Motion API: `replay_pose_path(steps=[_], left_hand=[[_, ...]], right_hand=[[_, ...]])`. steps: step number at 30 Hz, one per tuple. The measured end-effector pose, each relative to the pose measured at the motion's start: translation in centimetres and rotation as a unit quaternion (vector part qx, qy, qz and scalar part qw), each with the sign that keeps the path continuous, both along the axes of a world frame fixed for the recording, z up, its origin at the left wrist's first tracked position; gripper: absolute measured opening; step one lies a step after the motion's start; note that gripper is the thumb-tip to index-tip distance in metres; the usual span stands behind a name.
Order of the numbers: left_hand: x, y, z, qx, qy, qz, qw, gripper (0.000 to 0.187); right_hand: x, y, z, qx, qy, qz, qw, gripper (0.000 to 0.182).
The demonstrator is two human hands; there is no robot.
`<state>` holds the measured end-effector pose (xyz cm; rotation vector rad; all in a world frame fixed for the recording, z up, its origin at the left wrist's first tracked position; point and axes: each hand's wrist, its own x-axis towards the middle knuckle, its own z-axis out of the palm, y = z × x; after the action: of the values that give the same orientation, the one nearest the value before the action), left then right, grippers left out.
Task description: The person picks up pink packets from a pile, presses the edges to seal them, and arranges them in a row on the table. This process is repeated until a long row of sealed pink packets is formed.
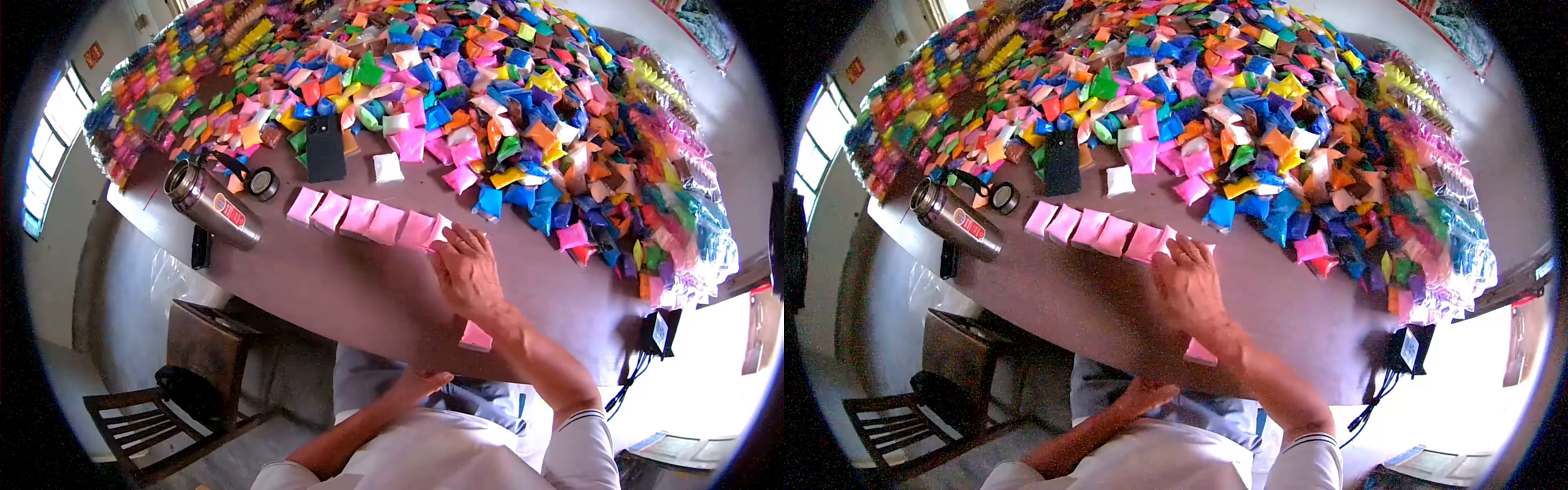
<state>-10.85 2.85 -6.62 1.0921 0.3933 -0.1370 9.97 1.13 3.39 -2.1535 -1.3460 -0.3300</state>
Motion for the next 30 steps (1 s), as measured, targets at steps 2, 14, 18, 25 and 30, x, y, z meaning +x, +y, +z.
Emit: replay_pose_path(steps=[2, 14, 18, 25, 30], left_hand=[[0.0, 0.3, 0.0, 0.008, 0.036, -0.070, 0.997, 0.015], [-0.6, 0.2, -0.7, -0.015, 0.009, -0.020, 1.000, 0.027], [-0.6, 0.2, -0.6, -0.031, 0.023, -0.059, 0.998, 0.037], [-0.6, -0.3, 0.3, -0.030, 0.040, -0.039, 0.998, 0.050], [-0.7, -0.2, 0.9, 0.040, 0.008, -0.063, 0.997, 0.055]], right_hand=[[0.8, -0.7, -1.2, 0.004, 0.011, 0.019, 1.000, 0.019], [1.9, -11.1, -0.1, -0.066, 0.327, -0.115, 0.936, 0.020], [-2.3, -12.5, -2.1, -0.048, 0.211, -0.040, 0.975, 0.026], [-6.2, -11.7, -1.2, -0.082, 0.326, -0.052, 0.940, 0.024], [-6.8, -11.5, -0.7, -0.092, 0.487, -0.004, 0.869, 0.026]])
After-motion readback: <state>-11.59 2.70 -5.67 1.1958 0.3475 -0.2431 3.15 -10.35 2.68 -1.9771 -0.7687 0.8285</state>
